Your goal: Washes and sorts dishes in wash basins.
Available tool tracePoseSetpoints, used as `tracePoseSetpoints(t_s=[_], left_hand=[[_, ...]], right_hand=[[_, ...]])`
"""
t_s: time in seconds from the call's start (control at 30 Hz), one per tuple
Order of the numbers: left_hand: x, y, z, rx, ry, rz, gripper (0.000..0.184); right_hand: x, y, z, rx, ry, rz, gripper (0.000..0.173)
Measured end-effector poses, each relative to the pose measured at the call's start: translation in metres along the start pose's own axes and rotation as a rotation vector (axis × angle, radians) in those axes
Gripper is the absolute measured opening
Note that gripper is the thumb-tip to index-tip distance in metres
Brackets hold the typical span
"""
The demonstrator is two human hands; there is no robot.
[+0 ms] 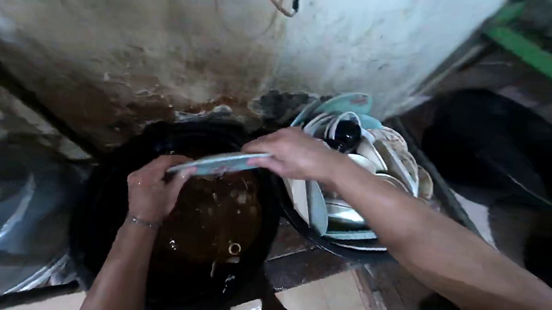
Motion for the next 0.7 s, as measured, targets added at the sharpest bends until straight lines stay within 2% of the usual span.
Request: tracePoseSetpoints(t_s=[0.03,0.07,0.13,0.2,0.23,0.3,0.37,0.4,0.43,0.5,0.53,0.6,0.67,0.7], left_hand=[[0.017,0.002,0.014,0.057,-0.014,-0.078,0.023],[0.039,0.0,0.031,0.141,-0.013,-0.182,0.02],[0.08,-0.015,0.064,0.248,-0.065,-0.336,0.019],[0.089,-0.031,0.093,0.261,-0.25,-0.501,0.022],[0.082,-0.04,0.108,0.254,-0.408,-0.591,0.025],[0.053,-0.06,0.139,0.285,-0.837,-0.761,0.042],[0.023,-0.074,0.154,0.386,-1.221,-0.834,0.071],[0.015,-0.081,0.149,0.384,-1.341,-0.856,0.081],[0.018,-0.09,0.136,0.328,-1.426,-0.884,0.081],[0.047,-0.113,0.106,0.182,-1.392,-0.942,0.054],[0.069,-0.126,0.094,0.127,-1.331,-1.011,0.042],[0.109,-0.151,0.074,0.1,-1.166,-1.179,0.028],[0.12,-0.162,0.053,0.064,-0.969,-1.267,0.02],[0.117,-0.164,0.045,0.04,-0.898,-1.281,0.023]], right_hand=[[-0.025,-0.027,-0.004,-0.182,0.116,0.033,0.032],[-0.042,-0.057,-0.015,-0.243,0.162,0.165,0.031],[-0.061,-0.125,-0.043,-0.366,0.251,0.564,0.027],[-0.066,-0.192,-0.05,-0.556,0.457,1.036,0.022],[-0.064,-0.219,-0.039,-0.681,0.628,1.207,0.023],[-0.045,-0.243,0.007,-0.887,0.977,1.403,0.029],[-0.018,-0.227,0.074,-0.928,1.317,1.476,0.033],[-0.003,-0.209,0.111,-0.877,1.476,1.474,0.035],[0.012,-0.186,0.148,-0.794,1.603,1.463,0.04],[0.032,-0.132,0.216,-0.609,1.747,1.406,0.051],[0.035,-0.108,0.247,-0.497,1.698,1.404,0.057],[0.037,-0.069,0.29,-0.19,1.341,1.401,0.063],[0.051,-0.027,0.31,0.085,0.883,1.208,0.064],[0.067,-0.005,0.317,0.121,0.773,1.071,0.061]])
Point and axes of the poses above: each hand's wrist, its own y-axis towards the middle knuckle, its own z-axis out of the palm, x = y × z, the point moved 7 cm from there along y, towards the middle knuckle, and after that the axes turned 6 degrees about z, right-handed, at the moved point
